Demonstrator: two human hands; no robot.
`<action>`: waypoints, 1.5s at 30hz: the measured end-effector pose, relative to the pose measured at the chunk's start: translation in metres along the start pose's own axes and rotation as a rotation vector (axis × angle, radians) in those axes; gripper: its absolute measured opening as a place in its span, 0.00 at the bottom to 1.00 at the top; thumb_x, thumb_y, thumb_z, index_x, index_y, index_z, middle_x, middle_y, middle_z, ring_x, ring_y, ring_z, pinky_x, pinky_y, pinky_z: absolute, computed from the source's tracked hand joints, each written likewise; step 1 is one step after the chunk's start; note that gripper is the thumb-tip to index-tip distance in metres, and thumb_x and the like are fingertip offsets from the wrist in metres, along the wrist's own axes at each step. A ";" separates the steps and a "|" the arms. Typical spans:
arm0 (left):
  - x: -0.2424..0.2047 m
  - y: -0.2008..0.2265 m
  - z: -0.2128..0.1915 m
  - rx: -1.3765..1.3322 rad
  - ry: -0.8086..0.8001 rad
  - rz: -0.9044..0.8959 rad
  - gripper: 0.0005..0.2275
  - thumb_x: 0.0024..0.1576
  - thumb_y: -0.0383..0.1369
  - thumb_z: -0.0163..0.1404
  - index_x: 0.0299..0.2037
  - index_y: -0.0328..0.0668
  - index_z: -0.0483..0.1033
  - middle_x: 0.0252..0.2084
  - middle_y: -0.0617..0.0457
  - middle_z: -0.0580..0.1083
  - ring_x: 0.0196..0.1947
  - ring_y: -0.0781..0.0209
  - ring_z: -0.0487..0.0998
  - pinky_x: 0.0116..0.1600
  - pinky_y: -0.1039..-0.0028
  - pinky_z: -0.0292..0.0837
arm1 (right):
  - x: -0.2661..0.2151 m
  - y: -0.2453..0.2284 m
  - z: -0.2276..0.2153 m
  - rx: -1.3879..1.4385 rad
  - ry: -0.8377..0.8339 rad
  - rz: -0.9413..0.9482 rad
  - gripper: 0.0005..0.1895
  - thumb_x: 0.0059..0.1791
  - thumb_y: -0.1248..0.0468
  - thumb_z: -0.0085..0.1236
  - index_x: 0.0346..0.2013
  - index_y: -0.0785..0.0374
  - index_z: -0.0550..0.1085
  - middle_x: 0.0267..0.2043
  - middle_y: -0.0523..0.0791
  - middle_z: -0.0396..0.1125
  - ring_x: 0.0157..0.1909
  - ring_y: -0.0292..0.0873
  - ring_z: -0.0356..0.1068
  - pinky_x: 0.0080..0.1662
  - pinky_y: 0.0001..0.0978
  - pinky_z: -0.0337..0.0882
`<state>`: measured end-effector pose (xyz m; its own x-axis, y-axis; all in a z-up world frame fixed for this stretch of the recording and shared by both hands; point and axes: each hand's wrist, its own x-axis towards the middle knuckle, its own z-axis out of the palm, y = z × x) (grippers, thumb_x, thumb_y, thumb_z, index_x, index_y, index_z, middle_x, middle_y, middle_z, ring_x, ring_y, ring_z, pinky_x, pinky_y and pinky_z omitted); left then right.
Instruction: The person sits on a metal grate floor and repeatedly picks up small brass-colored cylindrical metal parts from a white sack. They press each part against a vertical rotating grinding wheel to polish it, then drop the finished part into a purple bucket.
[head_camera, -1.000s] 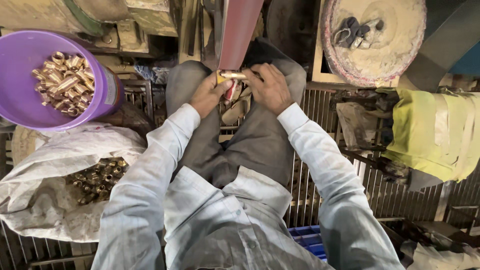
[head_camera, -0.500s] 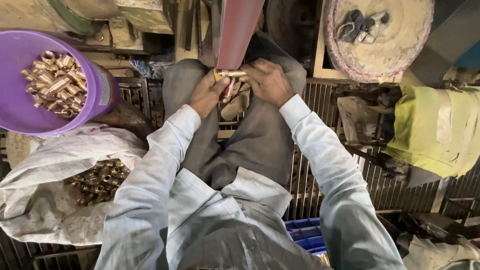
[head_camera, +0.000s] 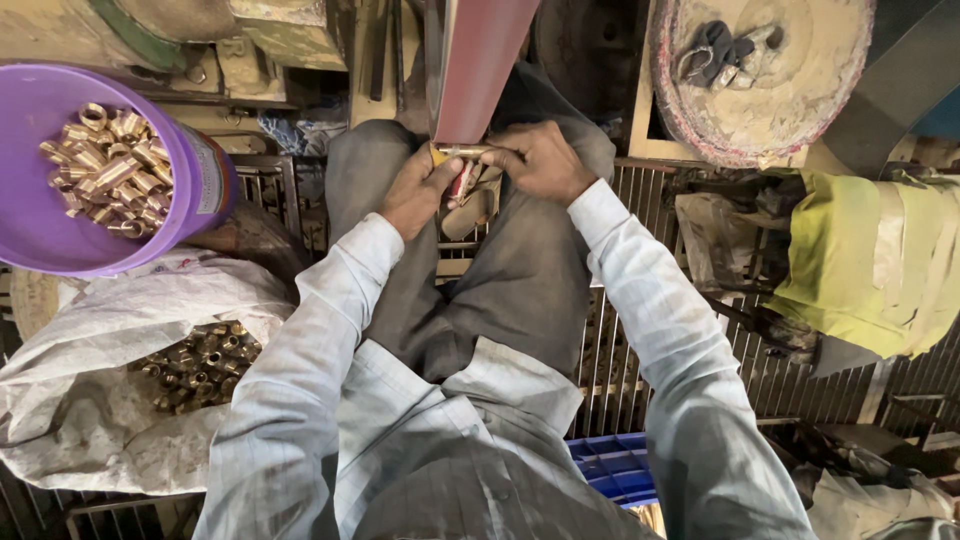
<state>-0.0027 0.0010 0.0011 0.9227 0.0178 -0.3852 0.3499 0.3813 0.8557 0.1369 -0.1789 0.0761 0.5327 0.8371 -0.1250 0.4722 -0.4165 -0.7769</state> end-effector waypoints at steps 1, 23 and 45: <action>0.000 0.001 0.000 0.008 0.004 0.002 0.10 0.68 0.30 0.45 0.57 0.39 0.71 0.41 0.60 0.73 0.38 0.73 0.71 0.44 0.79 0.71 | 0.002 0.000 -0.001 0.013 -0.019 0.003 0.11 0.53 0.62 0.62 0.45 0.67 0.81 0.35 0.53 0.75 0.33 0.49 0.75 0.37 0.38 0.73; -0.001 0.004 0.001 -0.020 -0.011 -0.034 0.12 0.68 0.30 0.43 0.60 0.37 0.69 0.47 0.59 0.74 0.43 0.72 0.71 0.51 0.80 0.71 | 0.020 0.025 -0.007 0.491 -0.310 0.539 0.20 0.58 0.56 0.50 0.32 0.68 0.78 0.20 0.38 0.63 0.20 0.31 0.56 0.25 0.28 0.58; -0.030 0.035 -0.006 0.187 -0.151 0.126 0.18 0.65 0.30 0.48 0.65 0.39 0.66 0.49 0.55 0.75 0.49 0.67 0.75 0.56 0.75 0.71 | -0.041 -0.056 0.001 -0.417 0.307 -0.297 0.15 0.48 0.67 0.66 0.49 0.62 0.76 0.44 0.48 0.68 0.43 0.50 0.72 0.46 0.40 0.74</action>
<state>-0.0197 0.0194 0.0404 0.9697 -0.0890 -0.2273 0.2413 0.2073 0.9481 0.0879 -0.1895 0.1244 0.4850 0.8242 0.2924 0.8348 -0.3367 -0.4356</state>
